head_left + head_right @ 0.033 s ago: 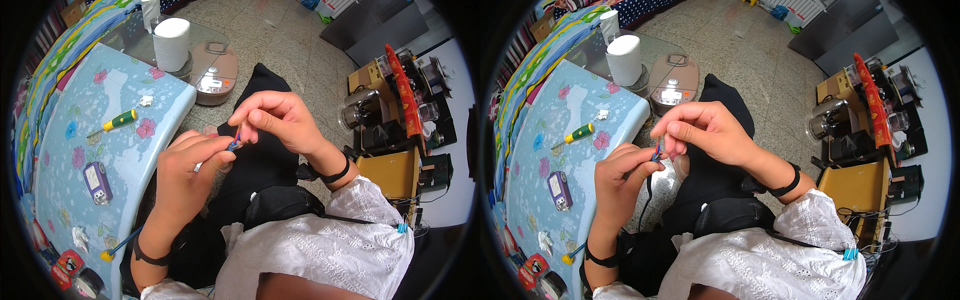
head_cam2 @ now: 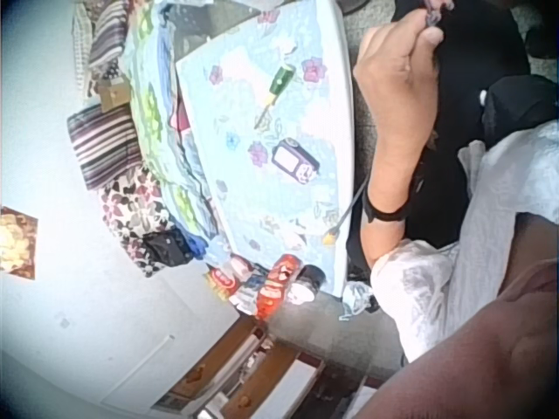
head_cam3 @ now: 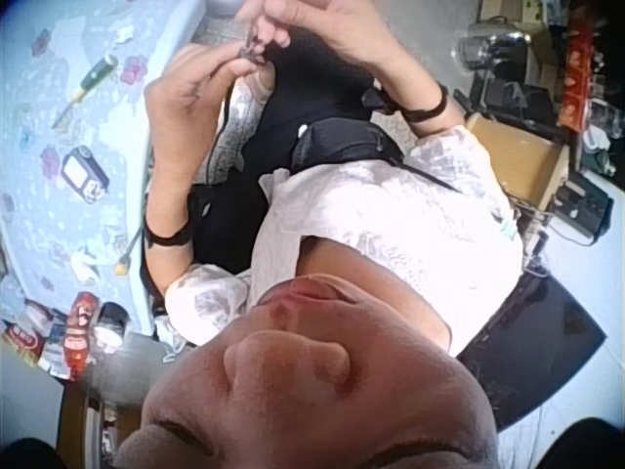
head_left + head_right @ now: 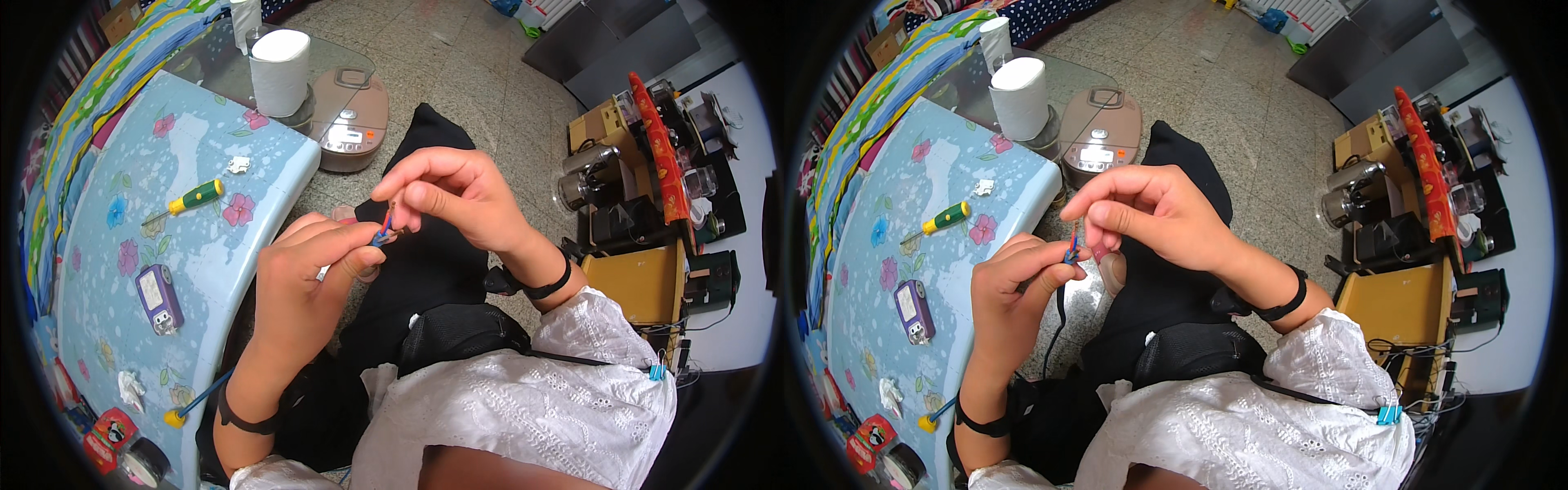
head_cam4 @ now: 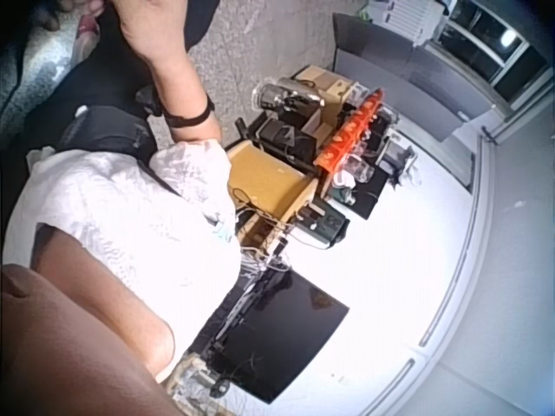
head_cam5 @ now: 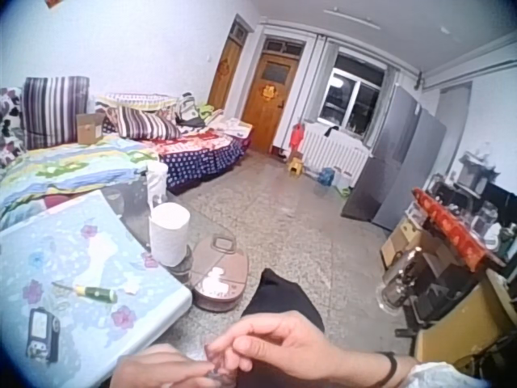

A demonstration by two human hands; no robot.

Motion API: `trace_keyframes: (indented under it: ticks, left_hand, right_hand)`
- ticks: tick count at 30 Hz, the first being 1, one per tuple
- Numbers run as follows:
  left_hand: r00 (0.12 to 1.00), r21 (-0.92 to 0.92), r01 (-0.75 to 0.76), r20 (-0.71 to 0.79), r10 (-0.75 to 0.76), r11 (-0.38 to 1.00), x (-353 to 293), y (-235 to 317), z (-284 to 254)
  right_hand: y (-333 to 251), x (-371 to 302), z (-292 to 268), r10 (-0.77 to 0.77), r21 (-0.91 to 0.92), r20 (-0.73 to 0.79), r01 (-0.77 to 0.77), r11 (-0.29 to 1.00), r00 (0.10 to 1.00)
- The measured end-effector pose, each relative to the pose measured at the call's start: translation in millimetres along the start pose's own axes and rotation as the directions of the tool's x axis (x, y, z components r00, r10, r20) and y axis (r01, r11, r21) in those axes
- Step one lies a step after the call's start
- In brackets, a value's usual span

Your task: The person wires a small electrical plug by hand and using a screwdriver, inserting wires into terminals and tightening screws.

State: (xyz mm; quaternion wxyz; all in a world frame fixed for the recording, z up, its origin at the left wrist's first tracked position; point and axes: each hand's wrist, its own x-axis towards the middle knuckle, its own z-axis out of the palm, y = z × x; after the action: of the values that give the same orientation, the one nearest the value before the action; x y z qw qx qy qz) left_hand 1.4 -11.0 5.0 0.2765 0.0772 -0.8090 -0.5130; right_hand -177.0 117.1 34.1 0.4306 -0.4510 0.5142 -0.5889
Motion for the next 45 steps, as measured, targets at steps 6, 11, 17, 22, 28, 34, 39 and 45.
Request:
trace_keyframes:
  ticks: [6, 11, 17, 22, 28, 34, 39, 45]
  left_hand:
    - [0.999, -0.114, 0.026, 0.033, -0.022, 0.993, -1, 0, -2]
    - [0.980, -0.312, 0.182, 0.134, -0.146, 0.932, -1, 2, -3]
    - [0.941, -0.455, 0.310, 0.271, -0.203, 0.835, -2, 2, -5]
    - [0.949, -0.457, 0.294, 0.243, -0.200, 0.839, -3, 0, -3]
    - [0.947, -0.511, 0.318, 0.217, -0.239, 0.798, -5, 0, -1]
    - [0.949, -0.525, 0.316, 0.160, -0.273, 0.790, -4, 0, -2]
    - [0.963, -0.488, 0.258, 0.056, -0.265, 0.834, -7, -5, 1]
    - [0.970, -0.387, 0.228, 0.006, -0.245, 0.893, -5, -3, 1]
  right_hand:
    - [-2, -1, 3, -0.067, -0.095, -0.014, 0.066, 0.993, 0.998]
    - [-3, -3, 4, -0.084, -0.120, -0.032, 0.080, 0.990, 0.996]
    - [-2, -5, 7, -0.123, -0.135, -0.056, 0.115, 0.984, 0.991]
    - [-1, -5, 8, -0.118, -0.128, -0.057, 0.110, 0.986, 0.991]
    - [0, -4, 4, -0.162, -0.160, -0.035, 0.154, 0.975, 0.986]
    - [4, -4, 2, -0.256, -0.195, -0.078, 0.237, 0.952, 0.964]
    - [-1, -4, 11, -0.264, -0.315, 0.012, 0.255, 0.914, 0.964]
    - [1, -3, 13, -0.322, -0.476, 0.017, 0.291, 0.830, 0.947]
